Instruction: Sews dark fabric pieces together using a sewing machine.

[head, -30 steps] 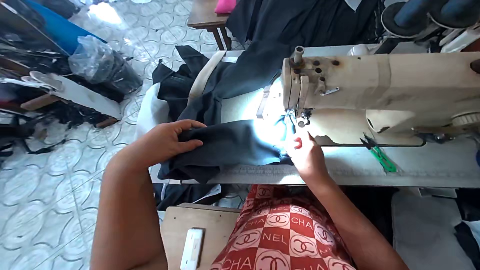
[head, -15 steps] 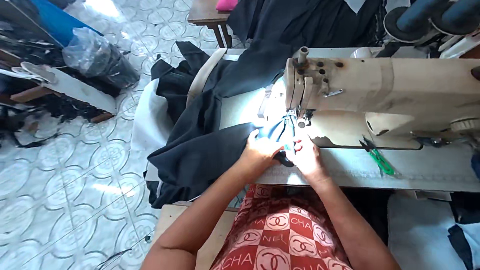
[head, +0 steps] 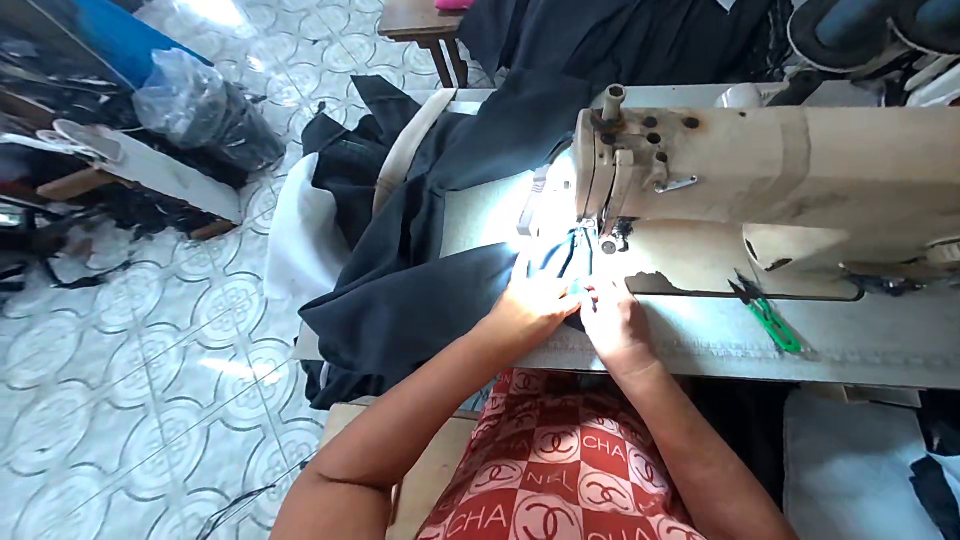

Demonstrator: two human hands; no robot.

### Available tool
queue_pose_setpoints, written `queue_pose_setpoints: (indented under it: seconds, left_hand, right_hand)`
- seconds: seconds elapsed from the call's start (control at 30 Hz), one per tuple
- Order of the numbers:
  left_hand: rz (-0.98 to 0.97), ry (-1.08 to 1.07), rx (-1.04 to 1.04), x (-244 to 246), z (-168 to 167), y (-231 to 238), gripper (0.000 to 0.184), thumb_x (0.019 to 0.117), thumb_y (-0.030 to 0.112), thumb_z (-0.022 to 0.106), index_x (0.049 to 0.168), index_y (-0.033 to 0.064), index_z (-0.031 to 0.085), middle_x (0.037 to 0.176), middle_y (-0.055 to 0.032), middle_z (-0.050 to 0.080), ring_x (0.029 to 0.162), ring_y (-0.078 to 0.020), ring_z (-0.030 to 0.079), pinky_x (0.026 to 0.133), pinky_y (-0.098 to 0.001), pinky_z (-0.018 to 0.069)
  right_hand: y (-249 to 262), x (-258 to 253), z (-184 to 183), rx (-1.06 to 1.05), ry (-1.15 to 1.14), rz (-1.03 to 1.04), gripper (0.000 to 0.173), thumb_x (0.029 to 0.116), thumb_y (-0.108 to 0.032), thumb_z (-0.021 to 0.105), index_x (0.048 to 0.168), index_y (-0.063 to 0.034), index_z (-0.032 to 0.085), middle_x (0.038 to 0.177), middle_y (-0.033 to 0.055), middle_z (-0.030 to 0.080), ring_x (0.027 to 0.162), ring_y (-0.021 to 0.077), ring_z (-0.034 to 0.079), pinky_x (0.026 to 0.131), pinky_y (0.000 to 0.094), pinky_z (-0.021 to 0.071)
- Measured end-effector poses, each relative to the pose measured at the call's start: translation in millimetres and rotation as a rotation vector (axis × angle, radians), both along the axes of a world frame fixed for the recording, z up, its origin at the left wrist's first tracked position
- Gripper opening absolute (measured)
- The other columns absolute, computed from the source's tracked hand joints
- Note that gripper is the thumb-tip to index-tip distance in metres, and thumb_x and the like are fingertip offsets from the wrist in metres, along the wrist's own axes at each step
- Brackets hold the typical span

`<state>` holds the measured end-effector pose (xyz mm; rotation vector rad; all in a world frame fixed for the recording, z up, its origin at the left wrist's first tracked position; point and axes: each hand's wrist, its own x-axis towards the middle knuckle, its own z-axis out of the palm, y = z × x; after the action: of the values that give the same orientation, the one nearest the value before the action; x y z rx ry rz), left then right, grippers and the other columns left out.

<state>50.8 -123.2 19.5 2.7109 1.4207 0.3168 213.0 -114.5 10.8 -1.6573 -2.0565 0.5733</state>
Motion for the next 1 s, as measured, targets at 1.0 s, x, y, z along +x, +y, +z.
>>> queue_pose_setpoints:
  seconds: [1.0]
  left_hand:
    - [0.043,-0.096,0.013,-8,-7,32,0.025,0.0998,0.009,0.058,0.113,0.0167,0.078,0.105,-0.0089,0.07,0.107,-0.031,0.065,0.099,-0.0626,0.0451]
  right_hand:
    - [24,-7,-13,0.143,-0.204,0.095,0.029,0.1006,-0.011,0.055,0.125,-0.0037,0.07,0.128,0.0178,0.068,0.11,0.0361,0.069,0.086,0.0491,0.059]
